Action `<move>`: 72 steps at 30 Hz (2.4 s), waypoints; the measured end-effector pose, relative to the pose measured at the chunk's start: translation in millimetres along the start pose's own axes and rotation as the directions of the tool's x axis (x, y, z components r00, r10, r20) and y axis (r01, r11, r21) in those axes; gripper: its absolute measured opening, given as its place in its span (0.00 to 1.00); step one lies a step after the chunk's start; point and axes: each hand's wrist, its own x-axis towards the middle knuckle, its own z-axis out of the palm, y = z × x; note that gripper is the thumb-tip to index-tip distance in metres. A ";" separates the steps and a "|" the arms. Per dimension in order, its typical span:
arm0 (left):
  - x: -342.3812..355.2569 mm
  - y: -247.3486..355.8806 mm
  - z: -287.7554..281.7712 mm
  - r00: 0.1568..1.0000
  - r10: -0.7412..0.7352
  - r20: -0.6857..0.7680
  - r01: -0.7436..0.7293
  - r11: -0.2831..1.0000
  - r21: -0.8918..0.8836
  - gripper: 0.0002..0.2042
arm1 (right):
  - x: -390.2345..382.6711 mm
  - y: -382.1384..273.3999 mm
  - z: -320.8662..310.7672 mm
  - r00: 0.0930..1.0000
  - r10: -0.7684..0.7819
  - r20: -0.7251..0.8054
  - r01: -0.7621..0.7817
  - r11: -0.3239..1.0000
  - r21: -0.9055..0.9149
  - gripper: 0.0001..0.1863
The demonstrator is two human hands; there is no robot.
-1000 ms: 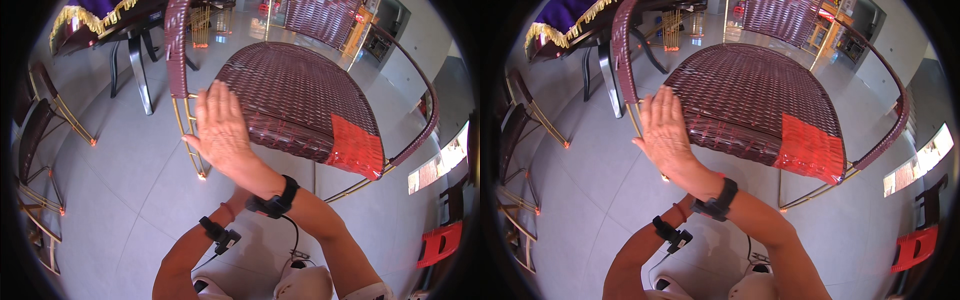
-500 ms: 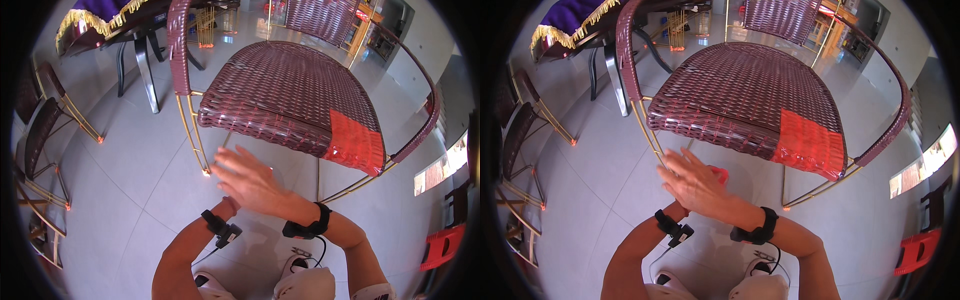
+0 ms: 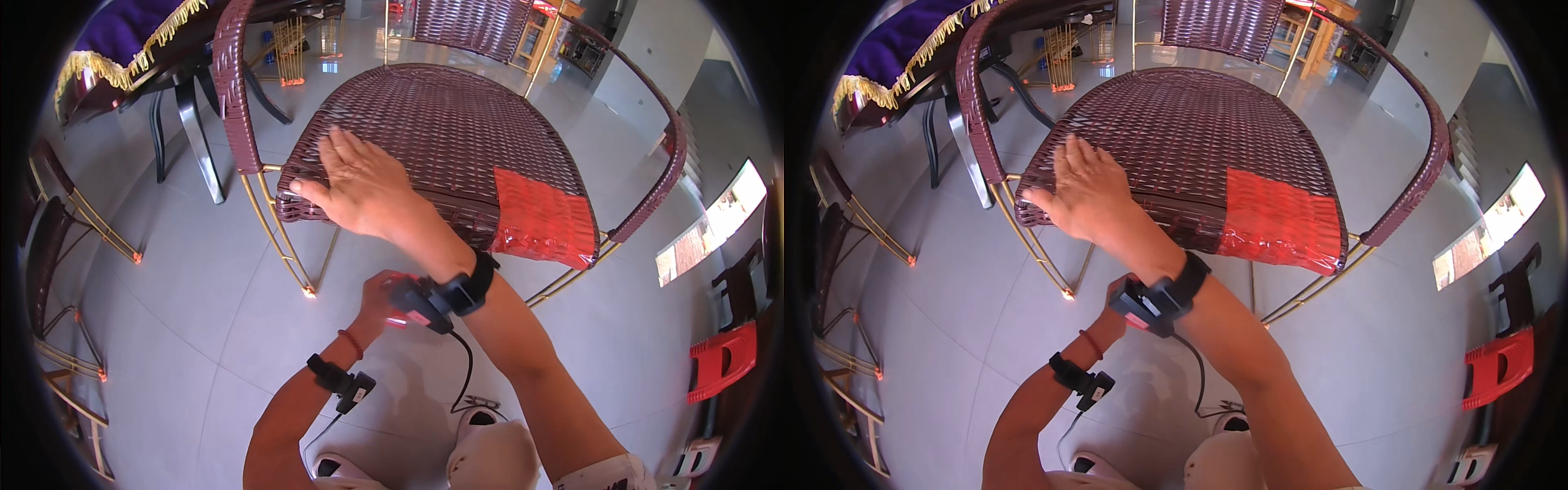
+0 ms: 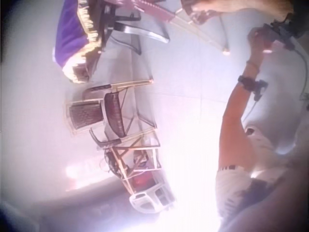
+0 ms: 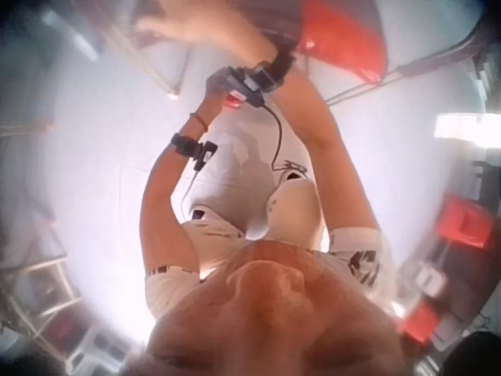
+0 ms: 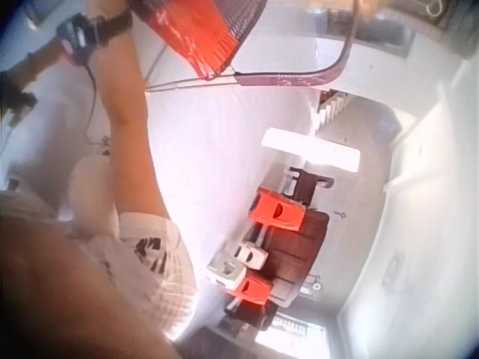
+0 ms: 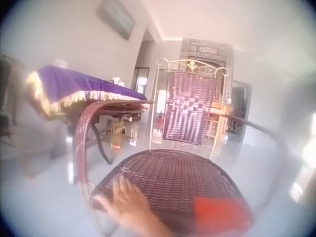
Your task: The person applies red tape to the edge of a woven chair, smoothing it down by hand and cutting sections with scissors.
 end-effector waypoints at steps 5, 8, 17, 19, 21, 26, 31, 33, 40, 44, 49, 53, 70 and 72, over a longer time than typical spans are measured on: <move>-13.7 35.0 29.7 0.974 0.042 -0.223 0.018 0.965 0.261 0.05 | -70.4 -6.6 -46.9 0.998 0.043 -0.056 -0.041 0.999 0.032 0.24; -25.3 39.6 35.1 0.991 0.031 -0.134 0.002 0.970 0.242 0.05 | -137.4 4.0 -68.5 0.987 0.081 -0.136 -0.012 0.896 0.443 0.09; -50.2 57.9 75.2 0.998 -0.023 0.057 0.010 0.977 0.215 0.07 | -192.9 36.5 -2.8 0.891 0.397 -0.220 -0.243 0.827 0.507 0.08; -51.0 59.5 79.8 0.992 -0.026 0.123 -0.004 0.971 0.239 0.08 | -192.3 44.5 1.6 0.886 0.365 -0.286 -0.211 0.867 0.452 0.09; -52.0 54.7 80.4 0.987 -0.011 0.163 -0.036 0.959 0.282 0.12 | -198.7 50.4 4.6 0.917 0.206 -0.341 -0.098 0.947 0.307 0.12; -66.0 62.7 90.7 0.970 -0.034 0.242 -0.058 0.930 0.363 0.18 | -208.2 46.2 -5.6 0.890 0.093 -0.447 -0.017 0.985 0.172 0.14; -75.9 69.8 105.6 0.953 -0.078 0.291 -0.066 0.888 0.454 0.27 | -219.7 38.1 -21.0 0.885 0.074 -0.459 -0.035 0.995 0.093 0.14; -77.8 69.8 112.4 0.956 -0.109 0.271 -0.015 0.907 0.420 0.30 | -225.0 37.7 -25.9 0.899 0.043 -0.435 -0.009 0.997 0.080 0.13; -77.3 51.1 108.4 0.983 -0.041 0.177 -0.082 0.771 0.631 0.28 | -222.4 38.7 -47.9 0.921 0.021 -0.389 0.029 0.992 0.123 0.12; -86.7 54.6 121.2 0.981 0.136 0.137 -0.184 0.869 0.459 0.23 | -210.0 44.6 -73.4 0.900 0.157 -0.406 -0.033 0.954 0.297 0.10; -101.7 63.4 128.3 0.954 0.236 0.185 -0.294 0.853 0.431 0.16 | -199.2 47.8 -93.6 0.891 0.293 -0.346 -0.076 0.849 0.523 0.08; -99.1 55.6 122.5 0.987 0.084 0.137 -0.142 0.859 0.492 0.08 | -204.1 44.3 -97.9 0.921 0.165 -0.354 -0.045 0.945 0.324 0.08; -107.9 40.2 113.3 0.960 0.147 0.238 -0.279 0.522 0.806 0.11 | -195.7 49.5 -116.7 0.940 0.111 -0.324 -0.014 0.958 0.287 0.08; -105.1 35.2 110.7 0.979 0.108 0.170 -0.202 0.497 0.844 0.16 | -194.9 48.4 -115.7 0.942 0.039 -0.334 0.054 0.963 0.264 0.07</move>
